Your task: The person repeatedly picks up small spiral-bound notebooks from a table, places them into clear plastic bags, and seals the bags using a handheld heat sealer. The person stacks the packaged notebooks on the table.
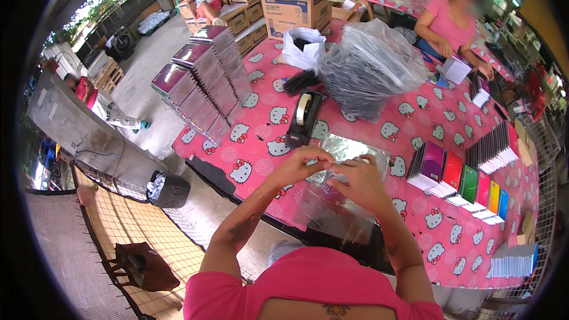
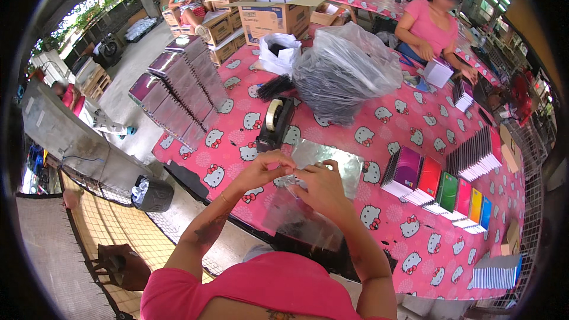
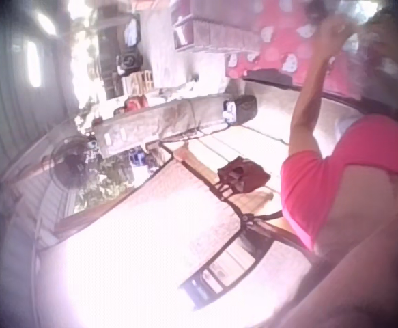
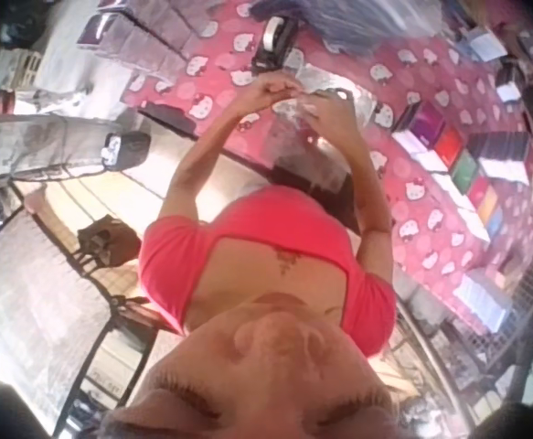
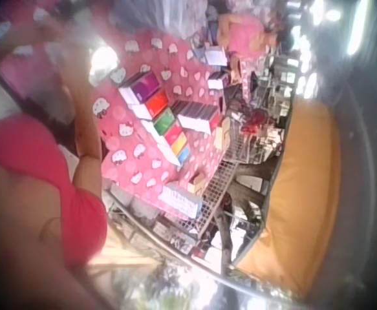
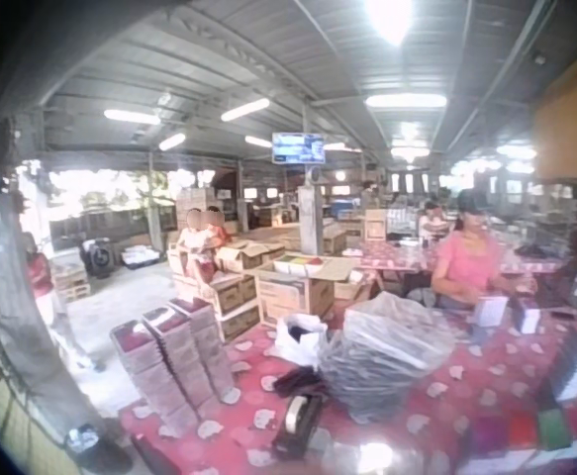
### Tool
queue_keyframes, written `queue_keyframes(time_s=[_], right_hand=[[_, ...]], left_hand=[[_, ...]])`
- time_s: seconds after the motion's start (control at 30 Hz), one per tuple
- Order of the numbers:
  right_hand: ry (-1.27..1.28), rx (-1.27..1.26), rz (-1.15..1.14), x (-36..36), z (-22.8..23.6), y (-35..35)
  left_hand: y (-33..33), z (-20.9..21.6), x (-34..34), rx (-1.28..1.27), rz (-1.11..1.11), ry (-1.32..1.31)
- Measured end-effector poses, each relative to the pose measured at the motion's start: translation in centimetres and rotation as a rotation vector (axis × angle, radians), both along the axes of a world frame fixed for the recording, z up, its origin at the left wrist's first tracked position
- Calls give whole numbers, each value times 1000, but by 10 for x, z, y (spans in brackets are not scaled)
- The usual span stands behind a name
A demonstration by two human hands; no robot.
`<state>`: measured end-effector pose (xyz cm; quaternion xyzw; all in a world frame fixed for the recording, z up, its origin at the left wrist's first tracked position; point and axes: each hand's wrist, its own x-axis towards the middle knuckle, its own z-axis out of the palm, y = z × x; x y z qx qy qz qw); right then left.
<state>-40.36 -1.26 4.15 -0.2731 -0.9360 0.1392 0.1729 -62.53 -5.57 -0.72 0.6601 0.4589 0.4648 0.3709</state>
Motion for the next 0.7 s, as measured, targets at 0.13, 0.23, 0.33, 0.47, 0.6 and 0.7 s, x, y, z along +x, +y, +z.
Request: queue_keyframes(time_s=[0.13, 0.23, 0.33, 0.47, 0.6, 0.7], right_hand=[[-15, -37, 58, 6, 3, 5], [84, -84, -67, 32, 16, 18], [349, -344, -90, 71, -43, 54], [213, -140, 203, 61, -76, 47], [284, -150, 207, 63, -106, 42], [389, -203, 194, 60, -109, 36]], left_hand=[[13, 9, 3, 114, -42, 144], [14, 14, -4, 133, -75, 215], [22, 10, 5, 143, -33, 196], [29, 11, 31, 306, 40, 409], [40, -12, 49, 461, 148, 639], [43, -31, 58, 324, 265, 591]])
